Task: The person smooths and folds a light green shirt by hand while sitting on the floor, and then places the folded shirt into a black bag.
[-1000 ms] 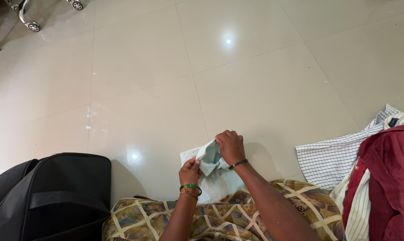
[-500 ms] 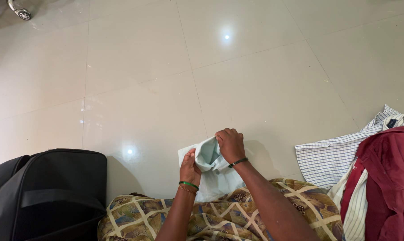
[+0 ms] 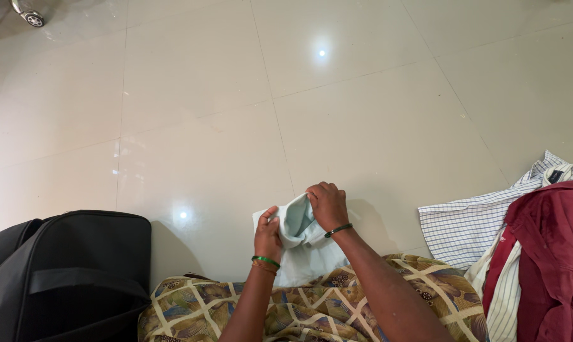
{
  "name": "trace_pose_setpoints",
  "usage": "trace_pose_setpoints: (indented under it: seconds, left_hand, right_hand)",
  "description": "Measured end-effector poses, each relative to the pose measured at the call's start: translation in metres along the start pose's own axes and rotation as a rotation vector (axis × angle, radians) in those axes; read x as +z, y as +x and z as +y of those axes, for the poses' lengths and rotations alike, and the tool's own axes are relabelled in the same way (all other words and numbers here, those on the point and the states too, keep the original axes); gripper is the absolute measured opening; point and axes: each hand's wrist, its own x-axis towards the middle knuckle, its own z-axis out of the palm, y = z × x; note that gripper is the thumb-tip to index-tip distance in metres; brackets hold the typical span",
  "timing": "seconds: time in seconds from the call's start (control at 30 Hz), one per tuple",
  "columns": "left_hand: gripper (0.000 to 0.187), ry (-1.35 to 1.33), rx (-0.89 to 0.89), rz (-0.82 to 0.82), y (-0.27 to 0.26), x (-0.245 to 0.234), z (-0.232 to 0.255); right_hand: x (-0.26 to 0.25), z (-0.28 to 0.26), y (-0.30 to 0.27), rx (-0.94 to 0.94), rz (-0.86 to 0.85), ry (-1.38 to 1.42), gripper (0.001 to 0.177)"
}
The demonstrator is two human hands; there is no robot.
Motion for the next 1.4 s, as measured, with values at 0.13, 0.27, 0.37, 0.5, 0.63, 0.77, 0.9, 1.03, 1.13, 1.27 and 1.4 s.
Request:
trace_pose_setpoints:
  seconds: [0.13, 0.27, 0.37, 0.5, 0.63, 0.77, 0.9, 1.03, 1.13, 1.27, 1.4]
  left_hand:
    - [0.033, 0.746, 0.372, 0.248, -0.017, 0.030, 0.008]
    - [0.051, 1.184, 0.803, 0.225, -0.044, 0.073, 0.033]
    - [0.025, 1.305, 0.416, 0.250, -0.036, 0.084, 0.047]
    - [0.013, 1.304, 0.571, 0.251, -0.021, 0.085, 0.055]
    - [0.017, 1.465, 0.579, 0.222, -0.014, 0.083, 0.056]
    - [0.032, 1.180, 0.434, 0.252, -0.006, 0.077, 0.055]
    - [0.032, 0.995, 0.505, 0.205, 0.001, 0.054, 0.049]
    - [0.026, 1.248, 0.700, 0.330, 0.014, 0.010, 0.050]
    - [0.030, 1.441, 0.827, 0.385, 0.021, -0.019, 0.048]
    - [0.043, 1.516, 0.454, 0.455, 0.023, -0.033, 0.047]
    - [0.046, 1.466, 0.257, 0.470, 0.023, -0.034, 0.045]
  right_hand:
    - [-0.003, -0.002, 0.002, -0.027, -0.009, 0.082, 0.006]
    - [-0.005, -0.005, 0.001, -0.026, -0.025, 0.114, 0.007]
    - [-0.008, -0.007, 0.000, -0.049, -0.038, 0.157, 0.009]
    - [-0.015, -0.002, 0.000, -0.078, -0.047, -0.072, 0.023]
    - [-0.016, 0.001, 0.003, 0.184, -0.223, -0.124, 0.014]
    - [-0.024, -0.010, 0.010, 0.392, -0.272, -0.024, 0.016]
    - [-0.025, 0.003, 0.014, 0.575, -0.206, 0.652, 0.025]
    - [-0.018, 0.035, 0.018, 0.563, -0.160, 0.604, 0.027]
    - [-0.010, 0.059, 0.013, 0.461, -0.129, 0.283, 0.024]
    - [0.003, 0.079, 0.012, 0.508, -0.238, 0.168, 0.025]
    - [0.021, 0.085, 0.007, 0.524, -0.339, 0.224, 0.030]
